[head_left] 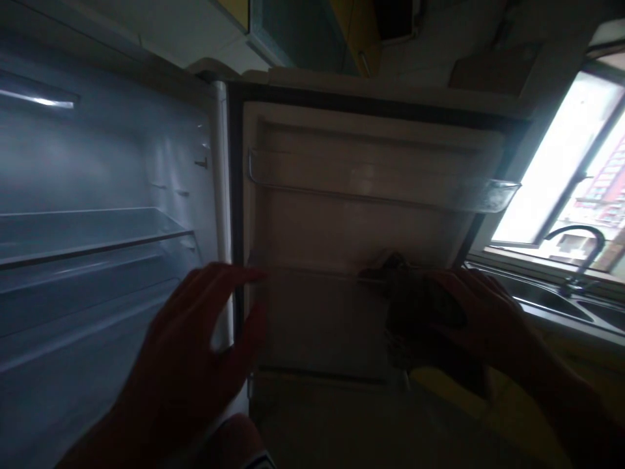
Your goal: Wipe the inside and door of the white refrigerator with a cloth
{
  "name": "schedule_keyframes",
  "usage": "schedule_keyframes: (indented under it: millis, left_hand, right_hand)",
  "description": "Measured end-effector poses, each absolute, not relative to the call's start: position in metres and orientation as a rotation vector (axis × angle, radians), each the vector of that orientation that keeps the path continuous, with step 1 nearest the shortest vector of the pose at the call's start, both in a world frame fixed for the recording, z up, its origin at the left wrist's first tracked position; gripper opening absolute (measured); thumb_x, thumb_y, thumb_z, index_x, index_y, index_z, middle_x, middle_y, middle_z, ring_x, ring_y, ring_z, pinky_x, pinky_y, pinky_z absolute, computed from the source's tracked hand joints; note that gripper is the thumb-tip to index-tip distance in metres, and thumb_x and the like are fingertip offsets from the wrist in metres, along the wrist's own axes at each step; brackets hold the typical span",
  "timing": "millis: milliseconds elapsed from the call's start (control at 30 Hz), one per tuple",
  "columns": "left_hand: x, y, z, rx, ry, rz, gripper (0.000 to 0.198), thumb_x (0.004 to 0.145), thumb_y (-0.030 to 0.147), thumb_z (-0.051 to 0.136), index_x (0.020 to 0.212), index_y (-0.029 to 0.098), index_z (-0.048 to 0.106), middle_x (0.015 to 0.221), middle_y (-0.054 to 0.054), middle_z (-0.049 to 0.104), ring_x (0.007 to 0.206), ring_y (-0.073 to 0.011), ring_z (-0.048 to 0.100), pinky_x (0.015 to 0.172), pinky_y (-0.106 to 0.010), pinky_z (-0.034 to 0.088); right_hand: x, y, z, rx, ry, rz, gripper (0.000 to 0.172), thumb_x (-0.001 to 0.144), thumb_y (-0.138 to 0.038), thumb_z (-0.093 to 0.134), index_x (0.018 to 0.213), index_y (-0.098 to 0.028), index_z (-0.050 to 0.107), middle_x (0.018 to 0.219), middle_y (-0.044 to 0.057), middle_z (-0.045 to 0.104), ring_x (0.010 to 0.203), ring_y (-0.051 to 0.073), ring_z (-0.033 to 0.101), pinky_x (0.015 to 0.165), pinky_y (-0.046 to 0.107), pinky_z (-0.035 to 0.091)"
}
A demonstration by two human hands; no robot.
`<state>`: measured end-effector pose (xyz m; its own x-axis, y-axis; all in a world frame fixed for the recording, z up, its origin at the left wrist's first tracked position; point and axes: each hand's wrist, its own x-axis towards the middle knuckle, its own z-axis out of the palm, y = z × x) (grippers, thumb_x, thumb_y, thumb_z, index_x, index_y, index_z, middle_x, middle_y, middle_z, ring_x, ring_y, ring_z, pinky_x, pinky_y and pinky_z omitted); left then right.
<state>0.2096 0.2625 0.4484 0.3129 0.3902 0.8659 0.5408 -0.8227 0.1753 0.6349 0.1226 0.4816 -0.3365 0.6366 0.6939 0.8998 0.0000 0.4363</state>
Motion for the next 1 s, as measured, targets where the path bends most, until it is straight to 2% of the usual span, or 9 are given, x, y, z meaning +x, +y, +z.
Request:
schedule_keyframes:
  millis: [100,200,267,333,500,667,767,867,1000]
  left_hand:
    - [0.223,0.298,0.450,-2.396,-0.865,-1.468,0.033,0.106,0.050,0.055,0.130,0.029,0.065,0.137,-0.011,0.069,0.130,-0.0367,0.065,0.111,-0.064,0.056]
    - [0.227,0.324,0.440,-2.496,-0.824,-1.458,0.029,0.109,0.048,0.052,0.123,0.027,0.067,0.142,-0.010,0.068,0.133,-0.0323,0.065,0.114,-0.056,0.057]
    - [0.225,0.330,0.434,-2.563,-0.812,-1.461,0.028,0.110,0.045,0.052,0.129,0.028,0.065,0.147,-0.009,0.066,0.136,-0.0287,0.065,0.116,-0.051,0.056]
    - [0.221,0.328,0.432,-2.603,-0.819,-1.444,0.031,0.111,0.041,0.050,0.137,0.029,0.062,0.152,-0.009,0.062,0.139,-0.0274,0.063,0.119,-0.051,0.054]
    - [0.217,0.323,0.432,-2.591,-0.840,-1.364,0.040,0.108,0.026,0.040,0.146,0.023,0.054,0.155,-0.013,0.060,0.143,-0.0291,0.060,0.120,-0.053,0.054]
    - [0.220,0.327,0.428,-2.509,-0.850,-1.369,0.034,0.110,0.031,0.043,0.142,0.026,0.055,0.152,-0.010,0.062,0.140,-0.0300,0.062,0.116,-0.055,0.057]
    - [0.224,0.328,0.425,-2.479,-0.835,-1.413,0.033,0.110,0.030,0.045,0.141,0.027,0.055,0.151,-0.010,0.062,0.140,-0.0292,0.062,0.115,-0.053,0.057]
    - [0.229,0.329,0.424,-2.464,-0.798,-1.446,0.031,0.109,0.027,0.046,0.138,0.026,0.057,0.147,-0.010,0.064,0.138,-0.0280,0.063,0.115,-0.051,0.058]
    - [0.233,0.329,0.423,-2.450,-0.783,-1.458,0.031,0.109,0.026,0.048,0.138,0.026,0.057,0.147,-0.011,0.064,0.137,-0.0279,0.063,0.112,-0.049,0.059]
  right_hand:
    - [0.617,0.137,0.485,-1.592,-2.012,-1.205,0.042,0.098,-0.052,0.066,0.126,-0.022,0.062,0.109,0.012,0.070,0.094,0.030,0.067,0.077,0.041,0.052]
    - [0.567,0.166,0.486,-1.637,-1.994,-1.197,0.055,0.090,-0.057,0.078,0.128,-0.020,0.063,0.114,0.013,0.070,0.096,0.030,0.068,0.078,0.039,0.051]
    - [0.523,0.191,0.486,-1.678,-1.982,-1.164,0.060,0.086,-0.060,0.084,0.126,-0.020,0.064,0.119,0.013,0.070,0.099,0.030,0.068,0.081,0.039,0.051]
    - [0.478,0.216,0.484,-1.662,-2.014,-1.106,0.057,0.087,-0.062,0.084,0.121,-0.020,0.064,0.120,0.013,0.070,0.101,0.030,0.068,0.083,0.040,0.050]
    - [0.421,0.248,0.482,-1.518,-2.105,-1.038,0.053,0.089,-0.059,0.085,0.118,-0.020,0.064,0.116,0.013,0.071,0.105,0.029,0.067,0.086,0.039,0.049]
    - [0.499,0.216,0.484,-1.547,-2.099,-0.977,0.065,0.086,-0.054,0.090,0.135,-0.021,0.065,0.123,0.012,0.076,0.105,0.030,0.073,0.086,0.039,0.055]
    - [0.579,0.185,0.486,-1.629,-2.026,-0.957,0.059,0.088,-0.058,0.085,0.132,-0.021,0.070,0.119,0.013,0.079,0.100,0.032,0.076,0.082,0.042,0.057]
    - [0.637,0.166,0.490,-1.724,-1.936,-0.883,0.051,0.090,-0.054,0.081,0.128,-0.022,0.075,0.107,0.013,0.080,0.087,0.030,0.076,0.072,0.040,0.054]
    - [0.636,0.172,0.495,-1.838,-1.897,-0.860,0.052,0.085,-0.052,0.086,0.125,-0.021,0.077,0.108,0.013,0.081,0.087,0.029,0.076,0.072,0.039,0.052]
